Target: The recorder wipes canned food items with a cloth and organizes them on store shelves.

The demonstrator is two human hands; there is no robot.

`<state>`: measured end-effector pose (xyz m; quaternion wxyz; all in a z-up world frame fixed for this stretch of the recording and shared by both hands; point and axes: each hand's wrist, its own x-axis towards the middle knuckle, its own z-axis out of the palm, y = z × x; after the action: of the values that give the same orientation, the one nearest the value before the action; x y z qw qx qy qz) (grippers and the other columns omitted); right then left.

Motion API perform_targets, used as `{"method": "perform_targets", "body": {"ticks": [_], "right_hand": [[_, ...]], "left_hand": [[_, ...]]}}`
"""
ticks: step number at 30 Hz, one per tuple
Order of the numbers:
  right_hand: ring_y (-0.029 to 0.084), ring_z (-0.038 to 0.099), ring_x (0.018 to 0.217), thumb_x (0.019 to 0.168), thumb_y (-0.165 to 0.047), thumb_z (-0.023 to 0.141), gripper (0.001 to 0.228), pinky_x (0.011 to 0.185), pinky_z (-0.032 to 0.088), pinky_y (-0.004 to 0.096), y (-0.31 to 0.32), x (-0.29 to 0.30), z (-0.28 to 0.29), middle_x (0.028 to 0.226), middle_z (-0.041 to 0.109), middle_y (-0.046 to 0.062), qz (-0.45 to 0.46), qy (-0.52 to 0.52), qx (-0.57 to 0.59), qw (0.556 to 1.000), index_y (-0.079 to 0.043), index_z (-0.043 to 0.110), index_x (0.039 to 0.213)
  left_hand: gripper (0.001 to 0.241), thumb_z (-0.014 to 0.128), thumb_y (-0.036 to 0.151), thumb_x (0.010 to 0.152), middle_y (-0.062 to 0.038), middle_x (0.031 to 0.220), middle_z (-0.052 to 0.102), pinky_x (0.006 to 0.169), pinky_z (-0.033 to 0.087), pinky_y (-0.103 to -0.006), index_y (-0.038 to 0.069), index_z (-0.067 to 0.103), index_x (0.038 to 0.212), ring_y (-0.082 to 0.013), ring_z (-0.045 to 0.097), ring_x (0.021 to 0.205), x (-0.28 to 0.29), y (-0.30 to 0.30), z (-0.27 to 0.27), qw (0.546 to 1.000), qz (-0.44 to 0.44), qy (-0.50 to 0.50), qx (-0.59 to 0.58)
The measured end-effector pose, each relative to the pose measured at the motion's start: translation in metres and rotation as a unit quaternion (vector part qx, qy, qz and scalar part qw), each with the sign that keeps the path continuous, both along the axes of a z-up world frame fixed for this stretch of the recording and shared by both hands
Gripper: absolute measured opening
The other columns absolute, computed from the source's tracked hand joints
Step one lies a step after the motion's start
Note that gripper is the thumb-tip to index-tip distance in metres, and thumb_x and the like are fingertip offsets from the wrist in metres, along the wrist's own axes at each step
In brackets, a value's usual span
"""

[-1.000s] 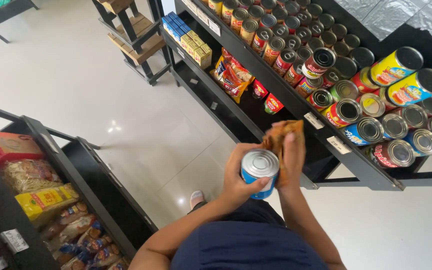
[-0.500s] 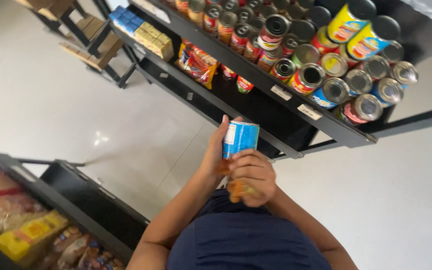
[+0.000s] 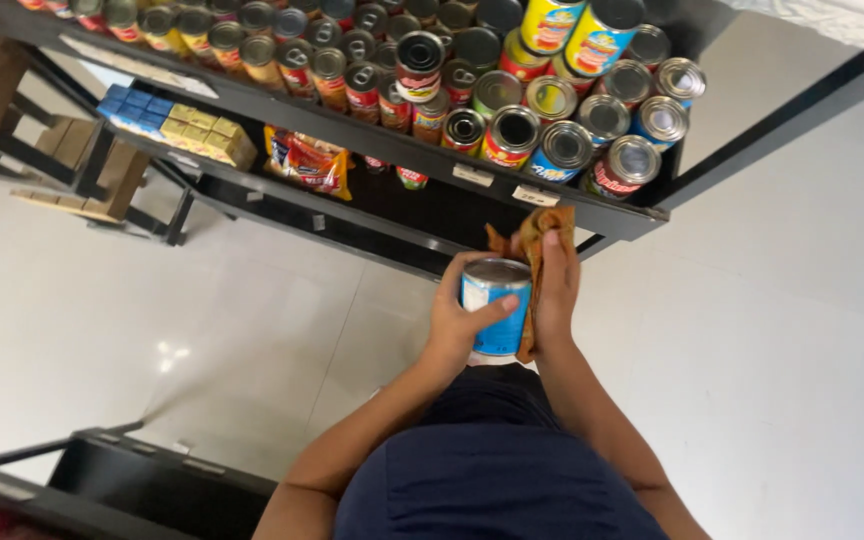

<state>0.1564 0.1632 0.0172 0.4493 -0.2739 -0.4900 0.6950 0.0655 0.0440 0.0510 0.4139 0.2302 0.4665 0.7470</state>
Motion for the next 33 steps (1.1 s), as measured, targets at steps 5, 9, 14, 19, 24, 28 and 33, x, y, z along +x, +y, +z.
{"method": "perform_targets", "body": {"ticks": [5,9,14,19,24,28,33], "right_hand": [[0.021,0.066,0.111,0.105,-0.046,0.045,0.053,0.096,0.053,0.035,-0.011,0.012,0.002,0.121,0.067,0.011,0.086,0.027,-0.182,0.979,-0.003,0.058,0.133],[0.021,0.064,0.117,0.104,-0.047,0.040,0.058,0.100,0.051,0.036,-0.015,0.019,-0.003,0.131,0.064,0.011,0.030,0.047,-0.169,0.984,-0.006,0.048,0.144],[0.024,0.056,0.127,0.109,-0.031,0.051,0.052,0.106,0.047,0.037,0.008,0.015,0.006,0.139,0.057,0.012,-0.148,-0.004,0.046,0.988,-0.003,0.040,0.151],[0.023,0.052,0.136,0.103,-0.014,0.064,0.042,0.112,0.048,0.042,0.009,0.013,0.035,0.141,0.049,0.009,-0.231,-0.118,0.532,0.806,-0.008,0.052,0.143],[0.033,0.045,0.135,0.093,-0.002,0.080,0.029,0.116,0.048,0.047,0.046,0.028,0.009,0.136,0.057,0.001,-0.259,-0.200,0.808,0.490,-0.020,0.078,0.116],[0.030,0.047,0.136,0.092,-0.003,0.080,0.027,0.113,0.052,0.044,0.071,0.046,0.013,0.137,0.058,0.003,-0.223,-0.195,0.818,0.493,-0.013,0.077,0.117],[0.023,0.054,0.133,0.103,-0.017,0.071,0.054,0.116,0.046,0.037,0.070,0.047,0.013,0.142,0.052,0.007,-0.053,-0.073,0.399,0.913,-0.007,0.041,0.146]], "left_hand": [[0.065,0.084,0.035,0.072,-0.010,0.115,0.066,0.102,0.047,-0.0355,0.004,0.067,0.126,-0.0210,0.058,0.110,-0.025,0.015,0.027,0.935,0.091,0.329,0.097],[0.070,0.077,0.044,0.076,-0.011,0.119,0.065,0.108,0.043,-0.0352,0.003,0.069,0.132,-0.0214,0.056,0.113,-0.029,0.036,0.025,0.909,0.082,0.392,0.116],[0.071,0.072,0.046,0.091,-0.012,0.125,0.063,0.104,0.047,-0.0334,0.000,0.053,0.142,-0.0218,0.059,0.116,0.001,0.064,0.026,0.975,0.007,0.196,0.101],[0.068,0.065,0.052,0.100,-0.017,0.118,0.067,0.092,0.054,-0.0362,-0.005,0.056,0.135,-0.0260,0.064,0.105,-0.013,0.097,0.001,0.978,-0.117,-0.102,0.139],[0.079,0.044,0.072,0.091,-0.015,0.105,0.075,0.084,0.059,-0.0383,0.002,0.062,0.121,-0.0279,0.073,0.094,-0.023,0.090,0.076,0.894,-0.228,-0.376,0.086],[0.072,0.046,0.069,0.095,-0.013,0.105,0.074,0.086,0.058,-0.0383,0.004,0.063,0.122,-0.0259,0.072,0.095,-0.036,0.111,0.039,0.917,-0.183,-0.343,0.086],[0.054,0.057,0.051,0.100,-0.012,0.106,0.073,0.090,0.057,-0.0388,0.002,0.062,0.122,-0.0240,0.071,0.097,-0.055,0.137,0.016,0.966,-0.127,-0.211,0.083]]}}
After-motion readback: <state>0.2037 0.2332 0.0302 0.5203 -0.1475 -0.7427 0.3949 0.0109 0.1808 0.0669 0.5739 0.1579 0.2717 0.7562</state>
